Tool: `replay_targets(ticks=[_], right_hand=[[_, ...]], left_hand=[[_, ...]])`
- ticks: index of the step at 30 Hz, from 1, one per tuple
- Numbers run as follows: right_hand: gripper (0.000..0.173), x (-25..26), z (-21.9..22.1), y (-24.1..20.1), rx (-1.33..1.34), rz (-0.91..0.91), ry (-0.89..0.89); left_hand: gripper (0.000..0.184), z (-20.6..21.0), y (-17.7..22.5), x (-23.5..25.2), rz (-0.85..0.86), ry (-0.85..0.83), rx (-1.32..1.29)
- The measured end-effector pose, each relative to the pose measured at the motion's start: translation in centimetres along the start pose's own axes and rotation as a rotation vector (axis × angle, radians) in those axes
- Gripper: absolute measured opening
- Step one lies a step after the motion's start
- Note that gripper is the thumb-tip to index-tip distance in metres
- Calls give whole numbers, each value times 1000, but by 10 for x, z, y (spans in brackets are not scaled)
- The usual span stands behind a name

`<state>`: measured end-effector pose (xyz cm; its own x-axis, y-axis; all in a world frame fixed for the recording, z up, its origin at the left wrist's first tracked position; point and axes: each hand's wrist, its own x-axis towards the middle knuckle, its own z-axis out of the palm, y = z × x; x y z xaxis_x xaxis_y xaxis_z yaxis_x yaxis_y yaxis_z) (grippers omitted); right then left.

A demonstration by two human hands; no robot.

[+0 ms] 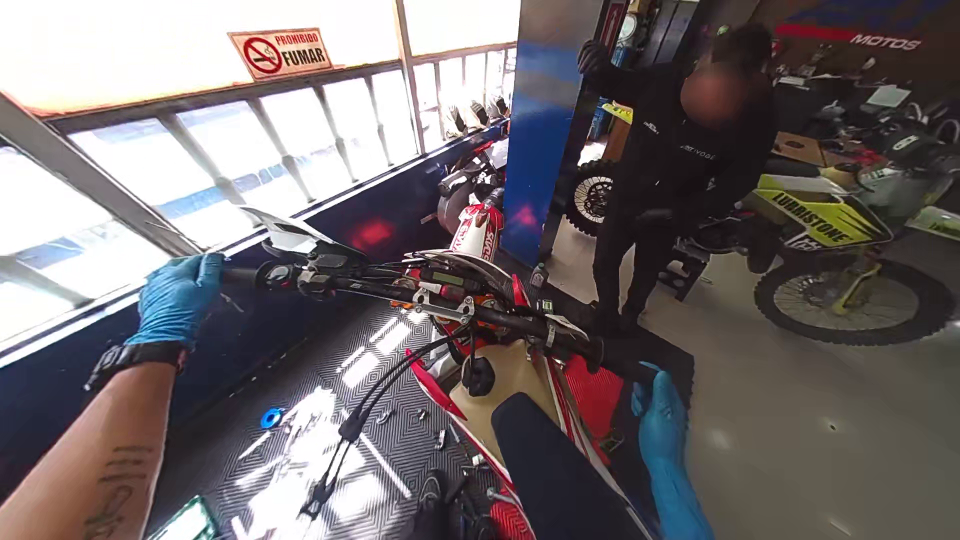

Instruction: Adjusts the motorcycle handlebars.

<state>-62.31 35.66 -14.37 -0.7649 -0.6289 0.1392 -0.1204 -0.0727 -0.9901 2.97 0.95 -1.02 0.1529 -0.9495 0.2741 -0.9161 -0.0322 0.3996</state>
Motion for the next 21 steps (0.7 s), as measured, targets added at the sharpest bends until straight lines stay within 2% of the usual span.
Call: replay_targets(ticks=[2, 7, 13, 21], right_hand=[[47, 1, 2, 0, 19, 25, 25], [46, 17, 5, -6, 10, 9, 22], [44, 54, 15, -27, -24, 1, -52], [43, 113, 33, -54, -30, -22, -198]], left_hand=[[65, 2, 6, -3, -46, 11, -33], [56, 14, 4, -24, -109, 163, -88], [55, 21, -23, -65, -171, 237, -95], [53, 24, -33, -139, -303, 344, -74]])
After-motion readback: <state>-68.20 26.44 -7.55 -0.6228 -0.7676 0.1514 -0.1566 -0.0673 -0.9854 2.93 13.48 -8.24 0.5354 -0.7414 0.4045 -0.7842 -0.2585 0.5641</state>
